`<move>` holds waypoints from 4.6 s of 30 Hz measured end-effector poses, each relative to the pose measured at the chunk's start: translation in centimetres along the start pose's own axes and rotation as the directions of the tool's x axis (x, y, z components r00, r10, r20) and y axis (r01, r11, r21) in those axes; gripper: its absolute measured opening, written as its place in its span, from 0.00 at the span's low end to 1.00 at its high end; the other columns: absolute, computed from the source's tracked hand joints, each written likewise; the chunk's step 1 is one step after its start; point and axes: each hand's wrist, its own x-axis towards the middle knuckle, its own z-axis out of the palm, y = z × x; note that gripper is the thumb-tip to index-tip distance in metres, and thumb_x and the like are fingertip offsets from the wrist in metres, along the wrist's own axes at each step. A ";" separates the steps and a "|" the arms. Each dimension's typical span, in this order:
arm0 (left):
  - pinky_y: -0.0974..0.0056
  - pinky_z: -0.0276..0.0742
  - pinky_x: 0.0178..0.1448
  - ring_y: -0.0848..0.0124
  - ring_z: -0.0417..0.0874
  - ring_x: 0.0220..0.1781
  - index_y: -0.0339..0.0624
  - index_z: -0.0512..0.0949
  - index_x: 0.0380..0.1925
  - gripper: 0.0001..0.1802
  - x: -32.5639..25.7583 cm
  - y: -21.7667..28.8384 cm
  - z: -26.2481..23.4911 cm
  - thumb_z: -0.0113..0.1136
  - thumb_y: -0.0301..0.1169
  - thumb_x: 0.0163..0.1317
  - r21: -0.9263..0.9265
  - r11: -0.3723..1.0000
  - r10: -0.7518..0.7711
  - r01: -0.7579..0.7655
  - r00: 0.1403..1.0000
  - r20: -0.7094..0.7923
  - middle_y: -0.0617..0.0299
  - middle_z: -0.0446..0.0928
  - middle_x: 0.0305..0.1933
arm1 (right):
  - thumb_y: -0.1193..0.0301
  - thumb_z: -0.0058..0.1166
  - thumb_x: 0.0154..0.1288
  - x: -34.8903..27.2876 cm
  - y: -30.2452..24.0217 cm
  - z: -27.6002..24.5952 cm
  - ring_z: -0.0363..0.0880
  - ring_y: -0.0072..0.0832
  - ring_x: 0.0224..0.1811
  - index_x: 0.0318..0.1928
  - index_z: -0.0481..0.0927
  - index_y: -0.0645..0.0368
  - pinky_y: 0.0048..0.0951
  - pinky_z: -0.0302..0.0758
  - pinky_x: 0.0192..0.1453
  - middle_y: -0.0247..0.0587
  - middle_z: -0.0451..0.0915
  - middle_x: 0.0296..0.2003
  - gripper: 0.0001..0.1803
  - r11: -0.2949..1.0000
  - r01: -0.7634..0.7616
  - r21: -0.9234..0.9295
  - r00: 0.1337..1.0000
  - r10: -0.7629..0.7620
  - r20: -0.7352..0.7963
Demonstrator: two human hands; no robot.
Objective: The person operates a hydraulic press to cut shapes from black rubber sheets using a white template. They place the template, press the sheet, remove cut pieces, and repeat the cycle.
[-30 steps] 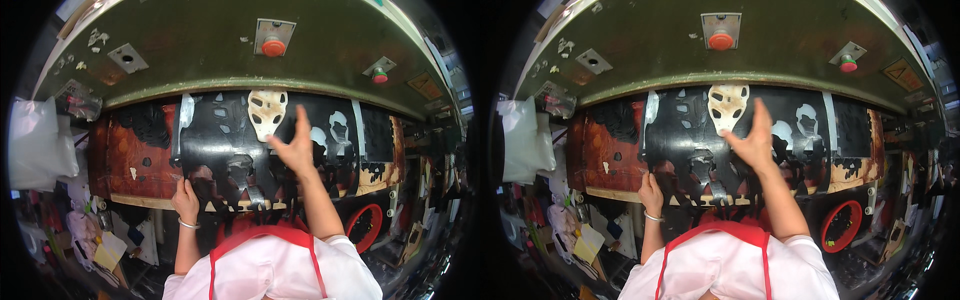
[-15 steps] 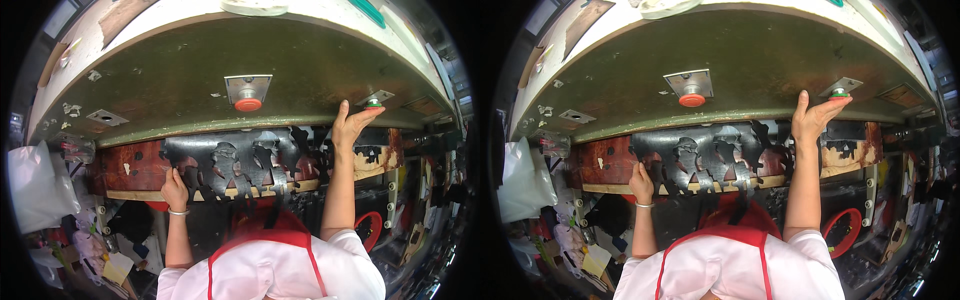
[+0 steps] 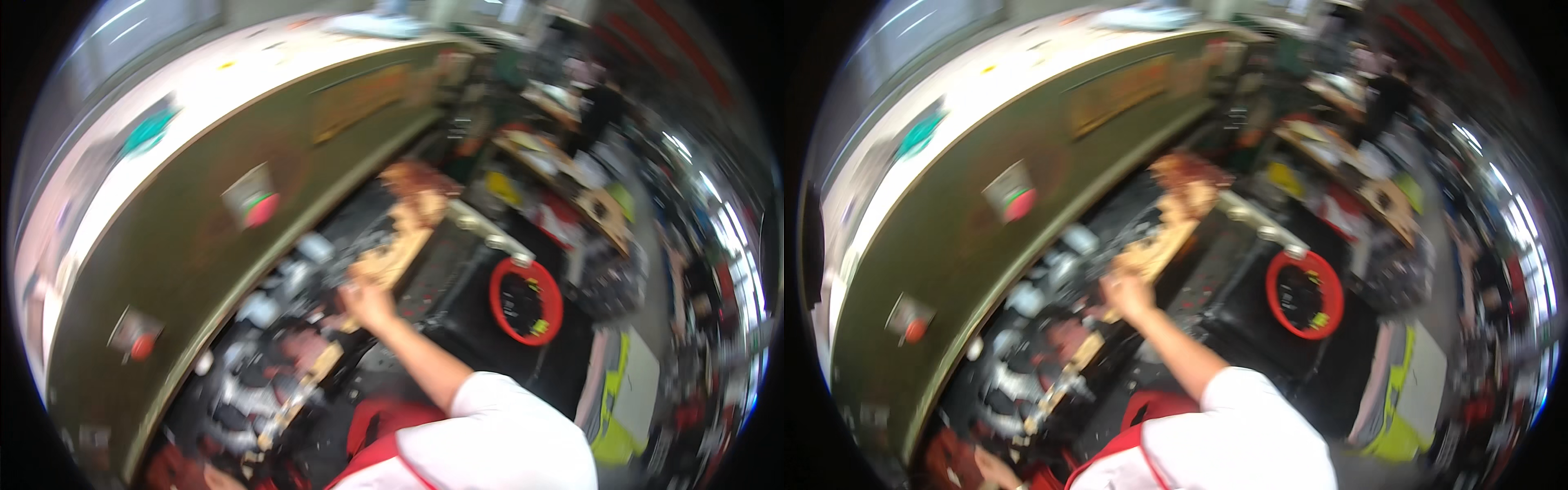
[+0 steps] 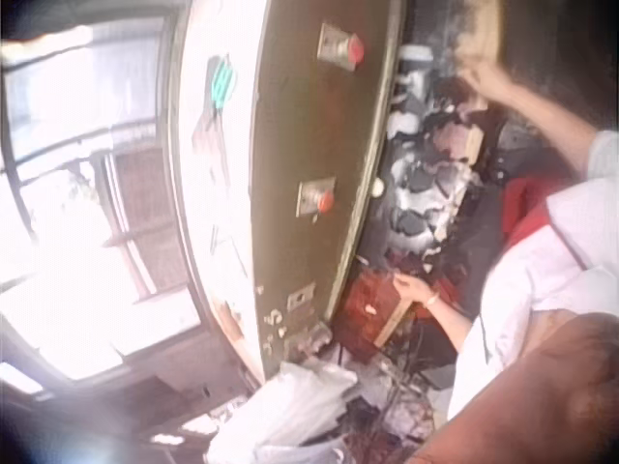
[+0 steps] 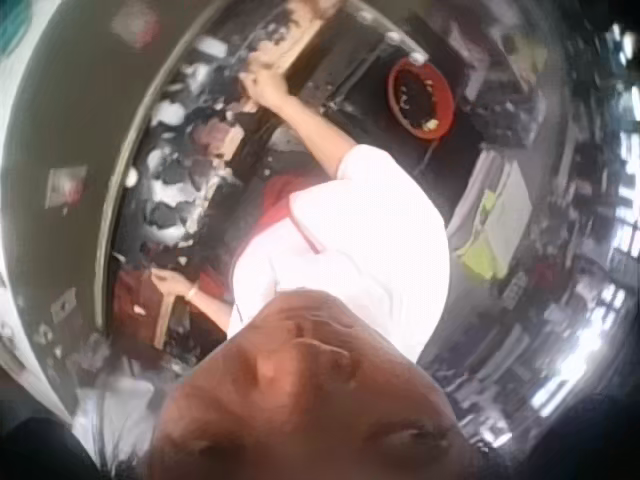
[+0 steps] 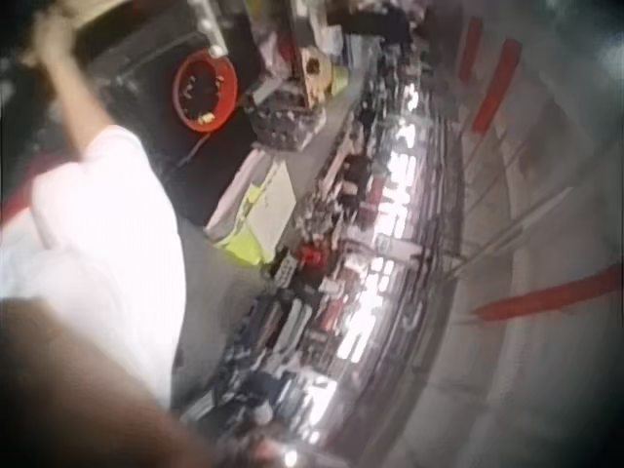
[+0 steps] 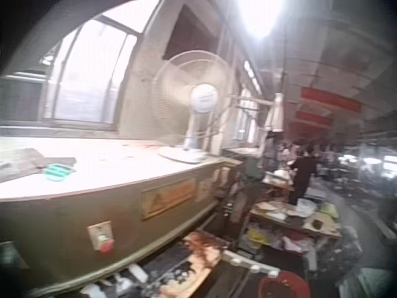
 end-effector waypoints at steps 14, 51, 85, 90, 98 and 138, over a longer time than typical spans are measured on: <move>0.56 0.78 0.50 0.53 0.82 0.43 0.31 0.78 0.44 0.15 -8.3 7.5 -5.7 0.52 0.34 0.70 0.340 0.929 0.257 -0.146 0.915 -0.309 0.44 0.81 0.41 | 0.68 0.61 0.53 -5.7 -11.0 2.0 0.72 0.45 0.50 0.53 0.74 0.59 0.41 0.70 0.55 0.47 0.77 0.40 0.25 0.834 0.373 0.407 0.923 -0.289 -0.253; 0.49 0.49 0.76 0.51 0.58 0.73 0.43 0.65 0.64 0.26 -9.6 7.7 -0.5 0.51 0.28 0.64 0.415 0.804 0.363 -0.427 0.904 0.227 0.47 0.60 0.70 | 0.58 0.56 0.57 -12.8 6.0 -14.9 0.34 0.71 0.72 0.69 0.61 0.58 0.59 0.47 0.76 0.58 0.48 0.71 0.40 -0.629 -0.207 0.750 0.945 0.070 0.319; 0.67 0.72 0.59 0.70 0.80 0.53 0.34 0.76 0.52 0.15 1.7 7.2 0.6 0.47 0.28 0.72 -0.379 0.910 0.154 -0.169 0.986 -0.069 0.56 0.81 0.50 | 0.59 0.46 0.73 -3.4 -11.1 5.2 0.70 0.28 0.56 0.70 0.53 0.64 0.28 0.71 0.59 0.49 0.69 0.55 0.34 0.767 -0.049 0.640 0.969 -0.118 0.215; 0.66 0.74 0.51 0.68 0.80 0.44 0.33 0.76 0.50 0.14 -0.3 4.5 -3.6 0.50 0.31 0.71 -0.075 0.994 0.062 -0.084 0.964 -0.258 0.57 0.81 0.44 | 0.57 0.44 0.73 3.9 -14.6 2.8 0.67 0.47 0.62 0.70 0.51 0.67 0.41 0.63 0.65 0.64 0.65 0.60 0.36 0.826 0.266 0.498 0.962 -0.193 -0.194; 0.47 0.69 0.31 0.43 0.77 0.27 0.39 0.76 0.25 0.19 -1.0 3.3 0.3 0.50 0.40 0.70 0.286 0.955 -0.046 0.085 0.989 -0.140 0.44 0.76 0.22 | 0.52 0.53 0.66 8.6 -20.3 4.7 0.38 0.63 0.73 0.68 0.32 0.79 0.52 0.40 0.75 0.79 0.36 0.68 0.55 0.885 0.453 0.106 0.834 -0.379 -0.402; 0.53 0.70 0.64 0.49 0.74 0.60 0.29 0.70 0.57 0.21 -9.1 7.4 -4.5 0.52 0.32 0.68 0.001 0.945 0.326 -0.327 0.942 0.081 0.40 0.73 0.58 | 0.54 0.72 0.38 -15.5 -11.4 1.3 0.34 0.76 0.71 0.72 0.53 0.53 0.57 0.55 0.72 0.77 0.41 0.67 0.60 0.950 0.302 -0.074 0.907 -0.263 0.329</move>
